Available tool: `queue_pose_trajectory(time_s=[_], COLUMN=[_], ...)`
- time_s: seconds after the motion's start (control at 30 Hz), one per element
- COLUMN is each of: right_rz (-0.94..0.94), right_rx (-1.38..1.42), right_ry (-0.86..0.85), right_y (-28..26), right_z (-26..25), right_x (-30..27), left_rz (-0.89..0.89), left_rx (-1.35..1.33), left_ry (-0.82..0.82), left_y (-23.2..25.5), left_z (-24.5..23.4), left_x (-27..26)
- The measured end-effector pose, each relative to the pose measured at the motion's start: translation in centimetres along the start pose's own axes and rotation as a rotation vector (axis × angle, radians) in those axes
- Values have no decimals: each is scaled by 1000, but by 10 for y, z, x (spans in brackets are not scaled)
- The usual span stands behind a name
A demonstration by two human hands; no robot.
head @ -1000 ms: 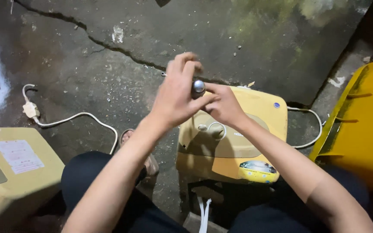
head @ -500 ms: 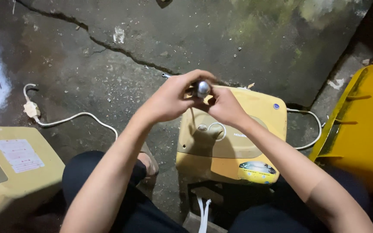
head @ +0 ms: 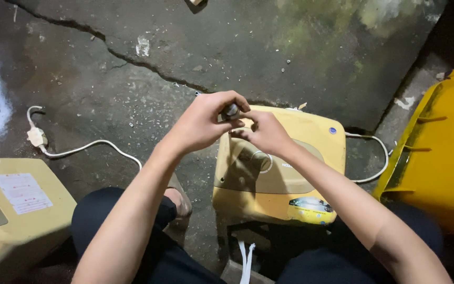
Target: Disassembling a small yellow water heater using a screwdriver and a wrench while sitting on the floor.
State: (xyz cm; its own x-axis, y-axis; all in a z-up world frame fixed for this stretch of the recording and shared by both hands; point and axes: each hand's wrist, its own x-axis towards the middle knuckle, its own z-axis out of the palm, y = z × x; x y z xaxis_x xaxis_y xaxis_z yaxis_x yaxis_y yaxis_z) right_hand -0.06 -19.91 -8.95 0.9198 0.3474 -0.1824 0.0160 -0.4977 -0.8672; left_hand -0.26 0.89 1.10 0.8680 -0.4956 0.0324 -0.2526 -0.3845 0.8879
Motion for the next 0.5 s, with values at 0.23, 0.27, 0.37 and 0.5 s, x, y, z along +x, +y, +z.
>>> queue_pose_trajectory(time_s=[0.23, 0.27, 0.37, 0.5], right_rz=[-55, -55, 6, 354], right_rx=[-558, -558, -729, -751], right_ry=[-96, -99, -147, -244], right_y=[31, 34, 30, 36], right_z=[18, 23, 35, 47], right_x=[5, 5, 11, 32], left_rz=[59, 57, 66, 53], left_rx=[34, 33, 21, -10], left_ry=[132, 134, 129, 133], left_y=[-12, -12, -9, -7], left_z=[6, 7, 7, 4], left_x=[2, 2, 2, 0])
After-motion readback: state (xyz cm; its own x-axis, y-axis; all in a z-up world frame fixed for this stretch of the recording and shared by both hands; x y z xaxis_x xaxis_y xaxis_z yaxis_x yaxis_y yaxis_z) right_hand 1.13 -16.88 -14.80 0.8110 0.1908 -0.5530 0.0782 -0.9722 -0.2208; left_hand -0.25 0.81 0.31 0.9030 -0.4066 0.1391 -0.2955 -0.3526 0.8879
